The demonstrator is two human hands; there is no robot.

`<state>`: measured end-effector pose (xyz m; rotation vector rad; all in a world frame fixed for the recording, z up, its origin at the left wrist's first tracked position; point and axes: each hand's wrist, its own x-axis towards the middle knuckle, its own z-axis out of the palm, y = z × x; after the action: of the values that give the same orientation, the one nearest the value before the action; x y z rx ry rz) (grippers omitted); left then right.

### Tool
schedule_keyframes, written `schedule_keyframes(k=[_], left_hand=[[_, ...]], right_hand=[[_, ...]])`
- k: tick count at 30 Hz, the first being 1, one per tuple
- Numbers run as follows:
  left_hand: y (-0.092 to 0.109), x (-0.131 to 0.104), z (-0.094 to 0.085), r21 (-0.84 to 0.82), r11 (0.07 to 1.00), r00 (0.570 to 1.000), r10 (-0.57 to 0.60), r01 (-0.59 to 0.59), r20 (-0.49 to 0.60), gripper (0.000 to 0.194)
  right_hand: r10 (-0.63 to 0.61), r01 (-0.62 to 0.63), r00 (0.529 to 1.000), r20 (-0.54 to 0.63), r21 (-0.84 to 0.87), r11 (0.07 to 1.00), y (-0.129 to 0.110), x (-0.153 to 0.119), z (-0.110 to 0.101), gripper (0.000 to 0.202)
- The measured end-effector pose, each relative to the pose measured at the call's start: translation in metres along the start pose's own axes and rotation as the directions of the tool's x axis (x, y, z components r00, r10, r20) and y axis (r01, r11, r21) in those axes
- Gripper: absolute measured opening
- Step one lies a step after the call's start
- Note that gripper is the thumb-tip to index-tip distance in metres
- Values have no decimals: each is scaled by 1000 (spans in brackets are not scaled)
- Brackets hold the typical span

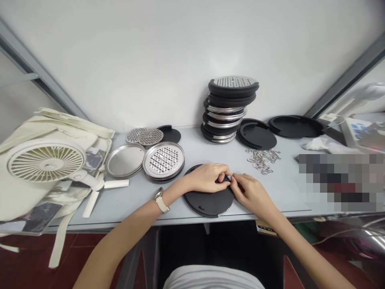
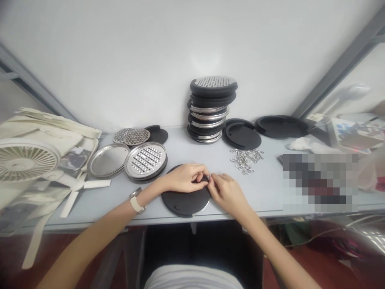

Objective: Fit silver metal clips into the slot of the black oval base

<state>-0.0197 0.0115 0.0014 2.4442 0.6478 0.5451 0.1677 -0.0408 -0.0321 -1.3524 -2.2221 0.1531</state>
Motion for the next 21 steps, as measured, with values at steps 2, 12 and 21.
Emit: schedule_keyframes(k=[2, 12, 21], left_hand=[[0, 0, 0, 10, 1000, 1000, -13, 13, 7, 12], [4, -1, -1, 80, 997, 1000, -19, 18, 6, 15], [7, -1, -1, 134, 991, 1000, -9, 10, -3, 18]], right_hand=[[2, -2, 1000, 3, -1, 1000, 0, 0, 0, 29], [5, -5, 1000, 8, 2, 1000, -1, 0, 0, 29], [10, -10, 1000, 20, 5, 1000, -1, 0, -1, 27]])
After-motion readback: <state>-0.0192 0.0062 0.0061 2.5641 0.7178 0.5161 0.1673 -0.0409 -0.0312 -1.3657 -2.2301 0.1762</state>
